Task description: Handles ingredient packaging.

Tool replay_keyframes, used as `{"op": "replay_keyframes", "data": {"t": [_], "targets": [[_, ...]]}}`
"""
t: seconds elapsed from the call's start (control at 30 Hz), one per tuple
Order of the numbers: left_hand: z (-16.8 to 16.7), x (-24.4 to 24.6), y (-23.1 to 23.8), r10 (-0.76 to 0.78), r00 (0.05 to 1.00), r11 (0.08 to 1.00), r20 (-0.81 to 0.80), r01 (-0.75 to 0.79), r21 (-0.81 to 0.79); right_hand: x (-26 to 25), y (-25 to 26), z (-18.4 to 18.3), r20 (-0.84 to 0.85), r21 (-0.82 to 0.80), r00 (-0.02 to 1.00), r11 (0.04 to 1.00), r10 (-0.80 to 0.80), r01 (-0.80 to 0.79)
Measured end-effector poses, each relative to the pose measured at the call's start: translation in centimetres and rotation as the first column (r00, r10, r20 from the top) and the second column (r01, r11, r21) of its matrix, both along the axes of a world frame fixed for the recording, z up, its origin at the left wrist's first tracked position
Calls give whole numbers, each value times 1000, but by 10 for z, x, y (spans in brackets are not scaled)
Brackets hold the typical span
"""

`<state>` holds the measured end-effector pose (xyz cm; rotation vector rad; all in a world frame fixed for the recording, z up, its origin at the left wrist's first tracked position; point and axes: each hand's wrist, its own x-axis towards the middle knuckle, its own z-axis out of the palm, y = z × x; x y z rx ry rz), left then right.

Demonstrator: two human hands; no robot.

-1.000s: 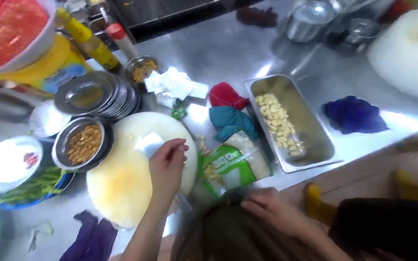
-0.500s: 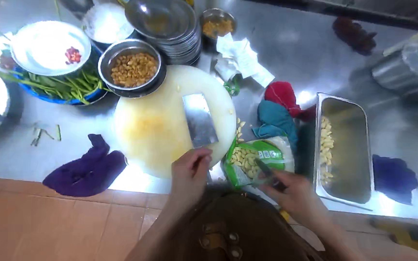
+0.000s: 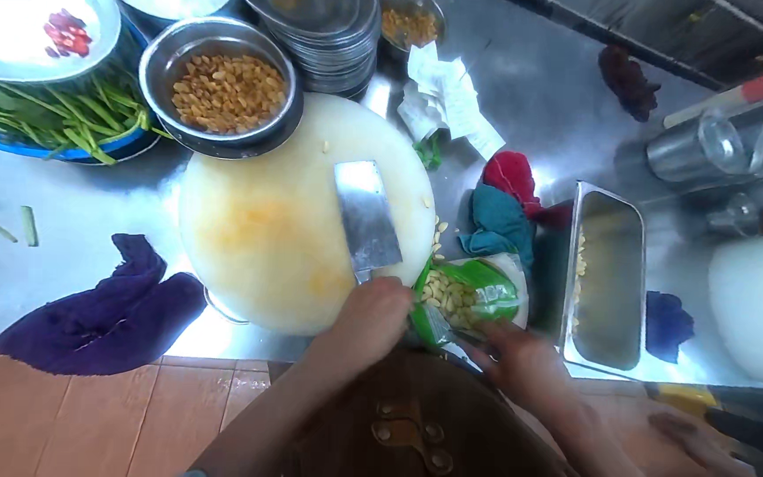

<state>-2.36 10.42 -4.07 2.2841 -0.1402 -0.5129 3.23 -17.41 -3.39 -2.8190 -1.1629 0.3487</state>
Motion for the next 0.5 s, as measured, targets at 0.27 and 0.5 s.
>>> {"op": "replay_keyframes", "data": {"t": [0.27, 0.5], "targets": [[-22, 46, -36, -429, 882, 877, 196, 458, -142, -1, -18, -2, 33, 20, 974, 974, 226, -227], [-49, 65, -81, -557, 800, 829, 225, 553, 88, 0, -22, -20, 162, 204, 941, 923, 297, -326]]}}
